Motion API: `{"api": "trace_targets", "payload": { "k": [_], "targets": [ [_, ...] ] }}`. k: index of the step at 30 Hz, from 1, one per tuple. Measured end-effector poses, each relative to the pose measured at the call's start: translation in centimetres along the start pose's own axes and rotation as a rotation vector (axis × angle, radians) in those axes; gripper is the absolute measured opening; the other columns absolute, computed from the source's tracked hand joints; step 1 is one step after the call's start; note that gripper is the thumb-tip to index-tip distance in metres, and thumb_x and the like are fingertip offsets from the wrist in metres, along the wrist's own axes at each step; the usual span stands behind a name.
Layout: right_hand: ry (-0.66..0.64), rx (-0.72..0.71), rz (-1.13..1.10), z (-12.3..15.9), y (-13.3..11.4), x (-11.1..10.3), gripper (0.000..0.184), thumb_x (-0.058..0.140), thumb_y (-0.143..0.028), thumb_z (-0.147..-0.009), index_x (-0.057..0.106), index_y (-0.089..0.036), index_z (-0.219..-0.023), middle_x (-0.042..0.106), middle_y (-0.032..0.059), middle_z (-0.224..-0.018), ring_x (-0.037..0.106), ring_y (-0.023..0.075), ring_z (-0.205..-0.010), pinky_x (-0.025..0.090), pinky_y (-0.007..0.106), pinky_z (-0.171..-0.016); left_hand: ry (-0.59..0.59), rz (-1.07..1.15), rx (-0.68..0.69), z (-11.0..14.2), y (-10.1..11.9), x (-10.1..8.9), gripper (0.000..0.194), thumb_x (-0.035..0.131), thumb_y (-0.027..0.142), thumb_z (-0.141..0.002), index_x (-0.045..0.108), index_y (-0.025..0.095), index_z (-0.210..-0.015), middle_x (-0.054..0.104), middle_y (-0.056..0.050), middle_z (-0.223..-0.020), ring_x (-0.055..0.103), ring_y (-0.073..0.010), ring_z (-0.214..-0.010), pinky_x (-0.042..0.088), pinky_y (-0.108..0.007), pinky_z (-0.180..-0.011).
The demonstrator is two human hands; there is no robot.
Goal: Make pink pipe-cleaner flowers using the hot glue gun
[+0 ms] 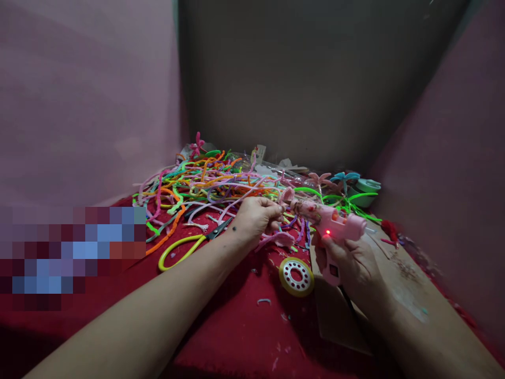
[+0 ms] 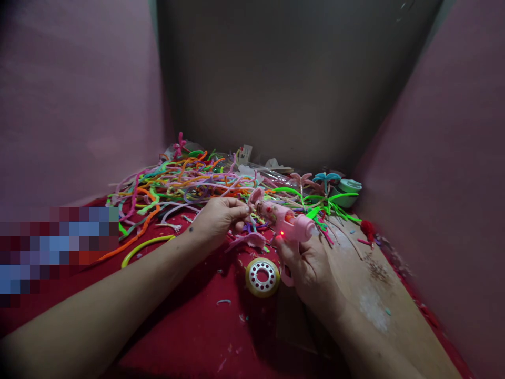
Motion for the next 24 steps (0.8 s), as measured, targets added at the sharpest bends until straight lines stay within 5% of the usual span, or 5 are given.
{"api": "trace_targets", "payload": {
  "k": [11, 19, 24],
  "targets": [
    [0.081, -0.035, 0.040, 0.1, -0.3, -0.5, 0.035, 0.046, -0.045, -0.083, 0.054, -0.018, -0.063, 0.049, -0.0009, -0.052, 0.044, 0.0106, -0.046, 0.035, 0.023, -0.042, -0.088, 0.268, -0.207, -0.6, -0.8, -0.1, 0.015, 0.059, 0.004, -0.067, 0.054, 0.009, -0.053, 0.052, 0.000, -0.048, 0.041, -0.0017, -0.034, 0.025, -0.013, -0.034],
    [0.109, 0.014, 0.014, 0.1, -1.5, -0.5, 0.037, 0.049, -0.048, -0.080, 0.053, -0.019, -0.057, 0.051, 0.0001, -0.051, 0.044, 0.0109, -0.045, 0.035, 0.023, -0.040, -0.082, 0.285, -0.183, -0.7, -0.8, -0.2, 0.013, 0.062, 0.005, -0.065, 0.054, 0.008, -0.054, 0.054, -0.001, -0.049, 0.042, -0.0023, -0.034, 0.025, -0.013, -0.033],
    [0.294, -0.003, 0.050, 0.0, -1.6, -2.5, 0.033, 0.050, -0.046, -0.080, 0.059, -0.015, -0.072, 0.055, 0.0016, -0.060, 0.044, 0.0088, -0.043, 0.035, 0.020, -0.037, -0.002, 0.371, -0.091, -1.3, -0.5, -0.9, 0.012, 0.062, 0.007, -0.063, 0.053, 0.010, -0.056, 0.052, 0.002, -0.050, 0.040, -0.0014, -0.036, 0.030, -0.014, -0.037]
  ]
}}
Point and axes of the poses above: each hand's wrist, its own z-axis away from the middle knuckle, its own x-axis out of the palm, y = z × x, the point moved 3 cm from there along -z, towards the middle knuckle
